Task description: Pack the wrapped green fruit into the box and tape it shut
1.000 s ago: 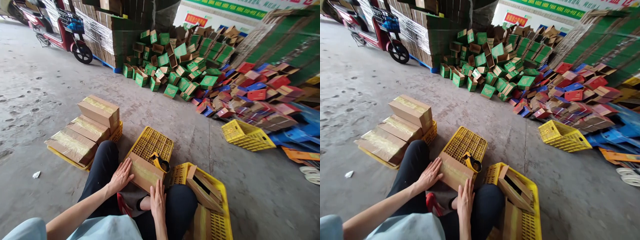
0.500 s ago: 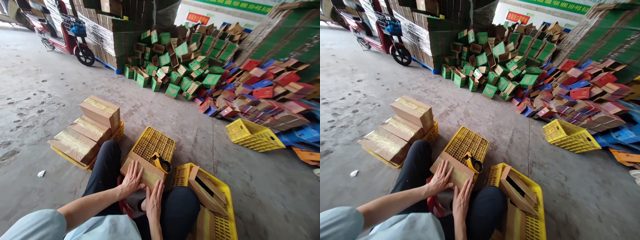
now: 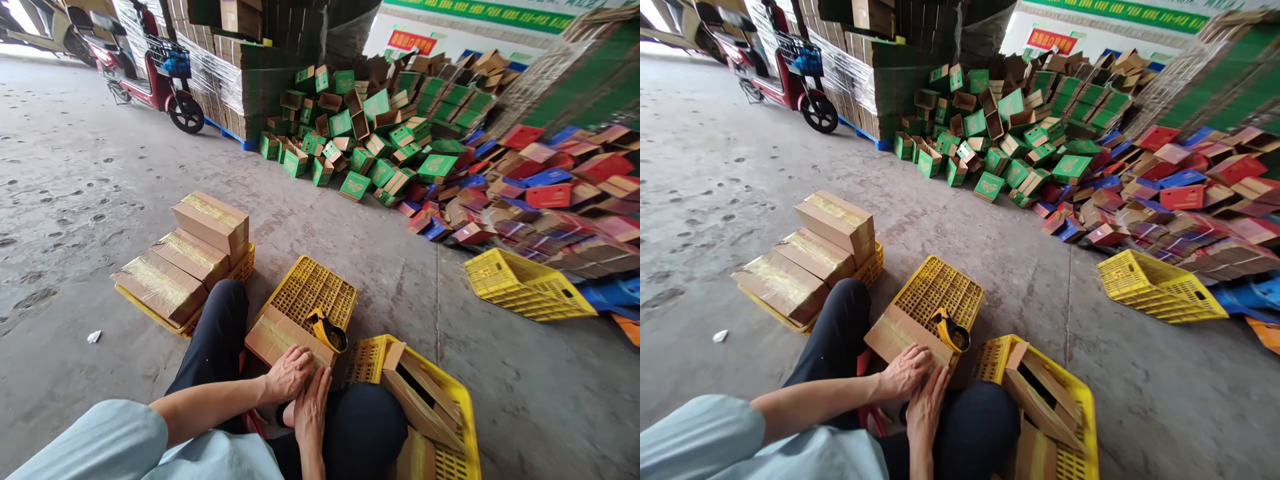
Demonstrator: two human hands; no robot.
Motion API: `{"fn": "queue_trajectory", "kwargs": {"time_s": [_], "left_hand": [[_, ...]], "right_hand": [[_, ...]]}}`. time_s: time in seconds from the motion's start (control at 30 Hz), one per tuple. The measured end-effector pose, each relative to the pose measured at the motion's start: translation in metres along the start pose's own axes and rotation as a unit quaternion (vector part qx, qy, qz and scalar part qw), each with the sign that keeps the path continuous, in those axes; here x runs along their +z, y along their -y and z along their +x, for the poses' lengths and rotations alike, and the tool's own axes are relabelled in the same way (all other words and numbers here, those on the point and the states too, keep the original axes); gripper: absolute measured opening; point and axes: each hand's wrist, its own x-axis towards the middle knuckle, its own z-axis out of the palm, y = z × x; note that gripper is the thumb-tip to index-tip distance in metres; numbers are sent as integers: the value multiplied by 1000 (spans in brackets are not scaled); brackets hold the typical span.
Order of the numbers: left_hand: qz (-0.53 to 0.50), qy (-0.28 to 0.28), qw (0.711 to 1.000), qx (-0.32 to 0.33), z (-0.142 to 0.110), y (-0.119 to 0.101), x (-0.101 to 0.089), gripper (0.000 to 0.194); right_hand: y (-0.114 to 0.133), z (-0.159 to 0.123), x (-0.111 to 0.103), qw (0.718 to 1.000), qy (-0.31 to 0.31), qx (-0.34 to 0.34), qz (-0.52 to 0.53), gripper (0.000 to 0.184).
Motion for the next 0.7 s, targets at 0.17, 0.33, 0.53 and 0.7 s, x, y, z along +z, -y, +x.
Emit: {"fn": "queue_trajectory", "kwargs": {"time_s": [0.17,0.33,0.53,0.7], "left_hand": [[8,-28,999,-18,-21,24,-25,51],[25,-71,993,-90,-49,58,-49,49],[24,-83,982,-169,-63,84,-61,52],[11,-101,980,-172,-69,88,-54,56]], "right_hand": [[4,0,3,999,-30,41,-1,89],[10,1,1,997,-50,43,-34,89],[21,5,-17,990,10,81,-116,88],[35,21,-16,990,47,55,-124,81]]}}
